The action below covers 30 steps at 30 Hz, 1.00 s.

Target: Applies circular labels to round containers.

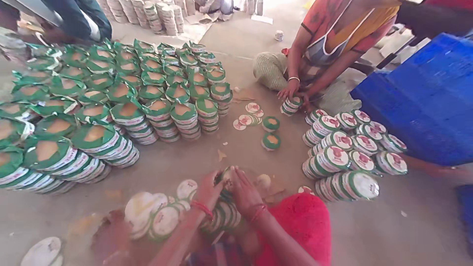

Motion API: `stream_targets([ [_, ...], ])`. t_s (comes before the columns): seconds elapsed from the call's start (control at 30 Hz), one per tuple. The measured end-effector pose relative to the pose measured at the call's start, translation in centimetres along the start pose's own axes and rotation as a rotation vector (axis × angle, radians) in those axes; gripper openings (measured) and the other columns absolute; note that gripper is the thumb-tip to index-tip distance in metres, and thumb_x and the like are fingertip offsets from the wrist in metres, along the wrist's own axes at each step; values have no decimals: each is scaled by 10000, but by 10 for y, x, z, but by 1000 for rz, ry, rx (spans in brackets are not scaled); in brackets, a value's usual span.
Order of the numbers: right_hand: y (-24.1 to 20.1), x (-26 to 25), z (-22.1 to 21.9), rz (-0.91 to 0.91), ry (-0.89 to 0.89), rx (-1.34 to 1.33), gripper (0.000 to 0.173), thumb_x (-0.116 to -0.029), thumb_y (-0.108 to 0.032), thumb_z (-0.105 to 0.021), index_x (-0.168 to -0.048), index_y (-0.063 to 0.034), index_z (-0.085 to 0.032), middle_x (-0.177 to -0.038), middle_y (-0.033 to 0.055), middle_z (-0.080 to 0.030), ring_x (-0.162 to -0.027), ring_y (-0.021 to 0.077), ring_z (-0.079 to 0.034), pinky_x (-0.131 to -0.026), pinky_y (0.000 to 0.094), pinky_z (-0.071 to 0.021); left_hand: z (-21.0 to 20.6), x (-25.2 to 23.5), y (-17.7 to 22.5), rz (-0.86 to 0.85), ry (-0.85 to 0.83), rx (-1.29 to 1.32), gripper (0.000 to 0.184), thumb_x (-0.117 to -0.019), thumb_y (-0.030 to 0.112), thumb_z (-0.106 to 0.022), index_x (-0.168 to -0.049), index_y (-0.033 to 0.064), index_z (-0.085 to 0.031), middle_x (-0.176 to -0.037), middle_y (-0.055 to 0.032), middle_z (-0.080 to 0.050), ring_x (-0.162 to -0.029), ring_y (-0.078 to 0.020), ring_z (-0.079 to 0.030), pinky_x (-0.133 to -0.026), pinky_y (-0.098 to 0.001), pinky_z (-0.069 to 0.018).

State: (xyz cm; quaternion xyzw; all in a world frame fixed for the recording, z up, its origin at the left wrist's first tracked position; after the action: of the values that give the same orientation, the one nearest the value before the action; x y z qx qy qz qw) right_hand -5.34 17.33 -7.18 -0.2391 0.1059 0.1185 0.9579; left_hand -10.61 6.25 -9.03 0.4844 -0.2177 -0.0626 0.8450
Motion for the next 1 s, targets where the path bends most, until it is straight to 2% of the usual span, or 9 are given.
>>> stream_targets([
  [0.13, 4, 0, -8, 15, -32, 11, 518, -1030, -192, -518, -1459, 97, -478, -1516, 235, -505, -1424, 376, -483, -1203, 478, -366, -2, 1, -6, -38, 17, 54, 429, -1016, 129, -590, -1415, -21, -549, -1384, -200, -607, -1285, -273, -592, -1114, -417, -450],
  [0.37, 14, 2, -9, -140, -277, -177, 617, -1076, -238, -419, -1591, 50, -239, -1666, 204, -264, -1560, 317, -242, -1286, 461, -149, -2, 9, 7, -90, 9, -92, 387, -1062, 106, -474, -1411, -46, -544, -1373, -245, -600, -1302, -339, -569, -1140, -474, -407],
  [0.43, 34, 12, 5, -219, 5, -420, 589, -1050, -167, -411, -1567, 82, -279, -1627, 236, -333, -1513, 322, -346, -1256, 447, -257, 2, 12, 16, -99, 3, -140, 437, -1059, 151, -504, -1443, -56, -501, -1446, -271, -531, -1360, -379, -510, -1162, -498, -374],
  [0.53, 66, 29, 21, -288, 429, -706, 592, -1033, -163, -391, -1526, 149, -291, -1551, 283, -429, -1446, 300, -454, -1195, 397, -379, -6, 21, 33, -143, 29, -373, 1057, -845, 494, -780, -1595, -24, -244, -1623, -284, -284, -1488, -467, -299, -1204, -597, -263],
  [0.6, 77, 27, 14, -388, 366, -894, 597, -1050, -152, -387, -1550, 134, -230, -1486, 276, -506, -1376, 274, -529, -1162, 384, -420, -23, 23, 46, -120, 3, -571, 1343, -662, 567, -895, -1629, 31, -134, -1648, -238, -259, -1522, -433, -240, -1221, -588, -216],
  [0.7, 77, 19, 5, -452, 259, -1068, 577, -1060, -100, -365, -1562, 115, -179, -1407, 256, -579, -1263, 222, -615, -1100, 363, -477, -34, 12, 52, -76, 15, -607, 1342, -637, 339, -960, -1626, 25, -109, -1588, -257, -352, -1484, -443, -311, -1192, -579, -294],
  [0.83, 88, 21, 7, -566, 420, -1307, 543, -1080, -150, -308, -1555, 83, -186, -1398, 236, -578, -1220, 220, -643, -1051, 364, -519, -26, 9, 54, -238, 208, -407, 1425, -534, 341, -984, -1602, -45, -123, -1489, -301, -466, -1351, -487, -471, -1128, -582, -386],
  [0.93, 86, 21, 16, -552, 396, -1509, 594, -1099, -396, -182, -1513, 1, -337, -1392, 132, -591, -1234, 185, -611, -1037, 378, -514, -20, 23, 79, -549, 419, -252, 1394, -440, 378, -965, -1532, -121, -255, -1351, -297, -587, -1201, -476, -589, -1016, -589, -486],
  [1.0, 67, 16, 26, -557, 330, -1771, 758, -1047, -635, -161, -1378, -64, -535, -1242, 88, -702, -1140, 179, -680, -975, 395, -572, -28, 29, 98, -678, 446, -222, 1380, -449, 489, -932, -1501, -140, -298, -1321, -252, -626, -1197, -422, -609, -1019, -566, -492],
])
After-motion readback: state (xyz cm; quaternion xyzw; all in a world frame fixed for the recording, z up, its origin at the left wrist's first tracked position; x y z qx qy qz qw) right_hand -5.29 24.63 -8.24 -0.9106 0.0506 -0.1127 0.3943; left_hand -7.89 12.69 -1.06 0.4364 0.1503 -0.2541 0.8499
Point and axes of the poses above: each hand's wrist, its own x-axis away from the middle knuckle, its own z-axis out of the back of the hand, y = z × x, the point moved 9 cm from there along -x, towards the middle knuckle
